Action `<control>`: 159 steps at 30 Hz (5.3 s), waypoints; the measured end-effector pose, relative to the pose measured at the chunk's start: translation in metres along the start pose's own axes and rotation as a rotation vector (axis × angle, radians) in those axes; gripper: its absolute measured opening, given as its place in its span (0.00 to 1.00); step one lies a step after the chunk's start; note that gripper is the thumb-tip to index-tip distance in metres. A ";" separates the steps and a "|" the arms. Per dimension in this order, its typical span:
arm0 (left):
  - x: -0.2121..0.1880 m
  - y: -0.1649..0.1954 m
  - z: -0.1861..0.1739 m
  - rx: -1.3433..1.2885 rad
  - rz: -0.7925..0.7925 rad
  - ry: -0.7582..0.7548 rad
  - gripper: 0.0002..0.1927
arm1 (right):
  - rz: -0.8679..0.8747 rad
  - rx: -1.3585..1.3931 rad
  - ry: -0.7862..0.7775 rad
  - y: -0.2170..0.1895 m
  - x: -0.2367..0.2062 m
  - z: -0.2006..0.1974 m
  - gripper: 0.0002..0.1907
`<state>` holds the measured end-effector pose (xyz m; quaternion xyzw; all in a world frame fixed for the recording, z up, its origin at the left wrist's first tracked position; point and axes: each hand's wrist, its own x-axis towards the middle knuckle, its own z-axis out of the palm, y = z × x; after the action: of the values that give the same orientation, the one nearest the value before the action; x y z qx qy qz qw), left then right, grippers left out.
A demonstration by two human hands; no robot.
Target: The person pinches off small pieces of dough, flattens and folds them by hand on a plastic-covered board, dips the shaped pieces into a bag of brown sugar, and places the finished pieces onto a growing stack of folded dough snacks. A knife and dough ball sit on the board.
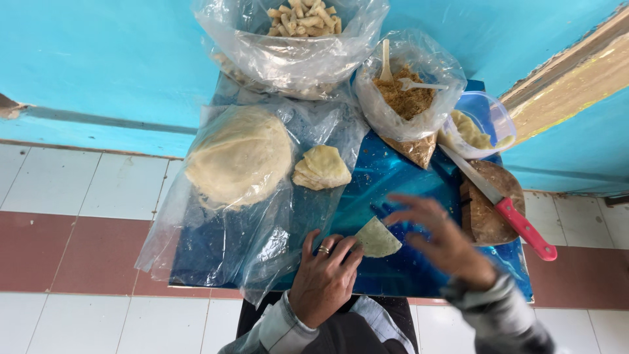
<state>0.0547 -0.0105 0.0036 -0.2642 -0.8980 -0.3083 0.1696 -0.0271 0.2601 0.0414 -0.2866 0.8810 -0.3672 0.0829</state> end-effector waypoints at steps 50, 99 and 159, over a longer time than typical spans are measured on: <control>0.002 -0.001 0.000 -0.039 -0.001 -0.024 0.14 | -0.330 -0.801 0.299 -0.033 -0.004 0.006 0.20; 0.034 0.011 0.012 -0.006 -0.145 0.011 0.37 | 0.022 -0.322 0.448 -0.022 -0.017 0.042 0.06; 0.037 0.005 0.027 -0.074 -0.098 0.015 0.07 | -0.198 -0.860 0.741 -0.051 0.098 -0.082 0.14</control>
<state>0.0235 0.0238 0.0031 -0.2237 -0.8965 -0.3513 0.1511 -0.1142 0.2241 0.1419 -0.2278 0.8904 -0.0579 -0.3899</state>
